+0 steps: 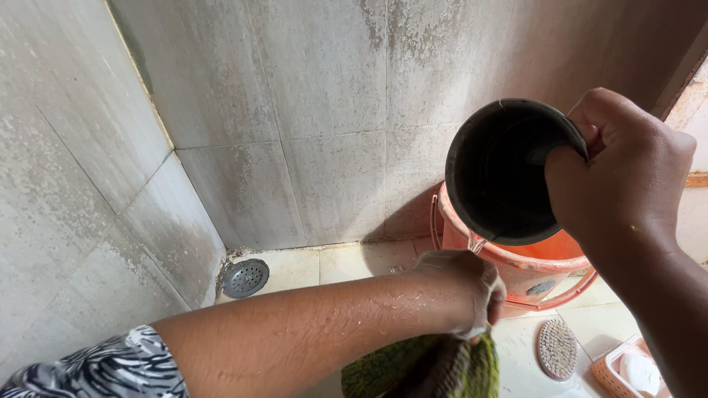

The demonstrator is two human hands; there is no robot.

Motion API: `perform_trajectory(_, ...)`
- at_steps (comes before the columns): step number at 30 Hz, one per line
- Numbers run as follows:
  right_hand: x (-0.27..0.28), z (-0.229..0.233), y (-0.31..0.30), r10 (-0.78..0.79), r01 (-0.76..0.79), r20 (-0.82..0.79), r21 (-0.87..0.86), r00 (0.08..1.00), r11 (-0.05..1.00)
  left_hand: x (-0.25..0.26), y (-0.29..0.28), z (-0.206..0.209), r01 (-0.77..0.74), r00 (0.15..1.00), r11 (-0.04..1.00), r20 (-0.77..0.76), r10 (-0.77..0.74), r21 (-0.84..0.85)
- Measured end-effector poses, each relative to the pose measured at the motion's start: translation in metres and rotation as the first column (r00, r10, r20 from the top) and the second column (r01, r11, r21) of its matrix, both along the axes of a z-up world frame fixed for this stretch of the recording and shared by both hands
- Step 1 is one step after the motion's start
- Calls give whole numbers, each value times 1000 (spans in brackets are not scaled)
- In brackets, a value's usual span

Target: The person washes a knitted cloth by repeatedly pouring water from a metal cup over it and wringing it out. They then rinse the cloth under a running tap and wring it again.

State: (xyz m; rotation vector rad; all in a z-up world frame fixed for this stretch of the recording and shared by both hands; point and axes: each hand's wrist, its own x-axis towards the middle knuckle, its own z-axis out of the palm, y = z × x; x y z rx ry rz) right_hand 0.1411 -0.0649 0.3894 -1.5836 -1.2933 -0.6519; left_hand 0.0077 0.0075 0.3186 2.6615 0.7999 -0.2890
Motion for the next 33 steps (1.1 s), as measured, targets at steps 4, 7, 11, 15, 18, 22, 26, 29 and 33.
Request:
perform_trajectory(4,-5,-1,0,25,-25,27,21,999,999,-3,14,-10,39,999,998,0,-39,47)
perform_trajectory(7,-6,0,-5,5,-6,43,11,999,1000,-12,44,-9,-39,999,962,-10,43,270)
perform_trajectory(11,-6,0,-5,22,-22,49,17,999,1000,-1,13,-22,70,998,997,-14,-69,44)
perform_trajectory(15,-6,-3,-3,17,-18,69,15,997,1000,-3,27,-26,68,998,995,1,-68,67)
perform_trajectory(18,-5,-1,-4,8,-9,67,17,998,1000,-15,60,-24,-50,998,973,-36,59,227)
perform_trajectory(22,-1,-3,-3,7,-8,82,13,997,1000,0,40,-33,22,1000,989,1,-22,145)
perform_trajectory(26,-1,-7,4,28,-29,94,6,995,1000,8,29,-36,71,996,994,50,-75,80)
perform_trajectory(29,-2,-7,7,56,-60,113,31,992,998,-3,65,-30,-57,998,972,19,54,229)
perform_trajectory(33,-2,-6,6,65,-68,58,42,996,997,4,77,-31,-92,996,966,38,85,244)
